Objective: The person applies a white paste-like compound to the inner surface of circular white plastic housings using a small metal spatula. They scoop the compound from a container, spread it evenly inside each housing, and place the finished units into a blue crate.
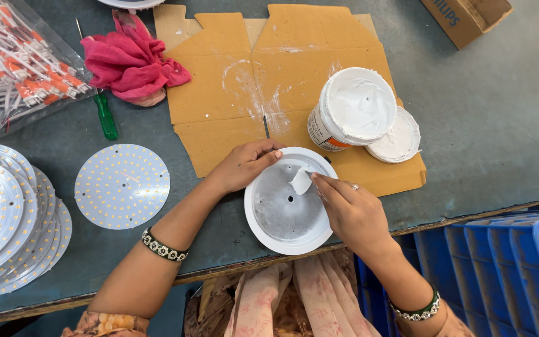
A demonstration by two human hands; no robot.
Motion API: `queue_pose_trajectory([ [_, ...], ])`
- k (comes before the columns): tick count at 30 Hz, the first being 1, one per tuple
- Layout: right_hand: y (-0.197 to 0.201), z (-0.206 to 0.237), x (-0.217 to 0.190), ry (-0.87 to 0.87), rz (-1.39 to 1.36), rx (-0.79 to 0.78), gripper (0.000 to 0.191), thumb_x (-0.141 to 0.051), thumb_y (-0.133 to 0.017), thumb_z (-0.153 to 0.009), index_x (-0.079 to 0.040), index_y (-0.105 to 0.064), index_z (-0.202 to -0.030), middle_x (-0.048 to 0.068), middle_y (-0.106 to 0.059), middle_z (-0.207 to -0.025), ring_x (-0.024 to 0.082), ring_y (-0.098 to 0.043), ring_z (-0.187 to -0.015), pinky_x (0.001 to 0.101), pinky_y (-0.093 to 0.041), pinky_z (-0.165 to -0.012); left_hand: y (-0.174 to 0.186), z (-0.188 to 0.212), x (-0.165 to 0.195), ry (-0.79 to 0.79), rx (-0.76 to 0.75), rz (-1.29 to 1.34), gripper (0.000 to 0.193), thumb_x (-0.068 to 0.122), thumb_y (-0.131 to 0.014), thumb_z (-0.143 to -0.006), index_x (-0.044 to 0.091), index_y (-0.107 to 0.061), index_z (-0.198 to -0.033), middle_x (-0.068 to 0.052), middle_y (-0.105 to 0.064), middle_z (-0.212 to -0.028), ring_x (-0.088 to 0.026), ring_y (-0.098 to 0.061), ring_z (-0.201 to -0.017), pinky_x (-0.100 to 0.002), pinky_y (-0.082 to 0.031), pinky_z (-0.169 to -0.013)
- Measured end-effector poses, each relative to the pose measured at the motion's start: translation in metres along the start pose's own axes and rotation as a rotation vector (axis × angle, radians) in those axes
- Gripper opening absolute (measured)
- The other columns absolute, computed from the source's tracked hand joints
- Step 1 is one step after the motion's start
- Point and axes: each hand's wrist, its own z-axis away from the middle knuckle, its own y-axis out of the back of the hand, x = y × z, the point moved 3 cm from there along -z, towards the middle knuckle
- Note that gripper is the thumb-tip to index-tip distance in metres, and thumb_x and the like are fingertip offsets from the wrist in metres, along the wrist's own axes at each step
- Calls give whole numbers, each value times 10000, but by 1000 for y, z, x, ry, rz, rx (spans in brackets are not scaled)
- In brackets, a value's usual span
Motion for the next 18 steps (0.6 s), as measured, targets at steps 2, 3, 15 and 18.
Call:
queue_pose_trajectory([
  [2,-3,-1,0,-34,66,-30,301,-44,-707,-888,-27,-718,-1188,108,-750,-1013,302,-710,-763,390,-567,-664,-3,2,2,30,18,50,372,359,-567,-996,68,-709,-1180,-89,-770,-972,-177,-723,-886,-321,-562,-785],
  [3,-4,-1,0,-81,67,-39,286,-58,-704,-896,-35,-722,-1181,113,-746,-991,306,-711,-756,393,-567,-659,-4,3,5,36,30,32,368,350,-562,-993,67,-704,-1180,-97,-765,-949,-185,-723,-865,-327,-561,-772],
  [15,-16,-6,-17,-194,25,-77,204,-72,-677,-911,-55,-734,-1107,127,-751,-954,332,-710,-735,408,-569,-652,-8,17,30,33,206,-25,326,295,-521,-991,50,-658,-1157,-166,-750,-927,-332,-733,-884,-411,-544,-779],
  [18,-9,-5,-21,-153,6,-26,208,-62,-679,-907,-55,-726,-1110,130,-750,-977,318,-714,-761,397,-570,-671,-7,22,33,46,213,-32,321,292,-512,-997,56,-650,-1165,-171,-744,-912,-342,-729,-874,-419,-542,-772],
])
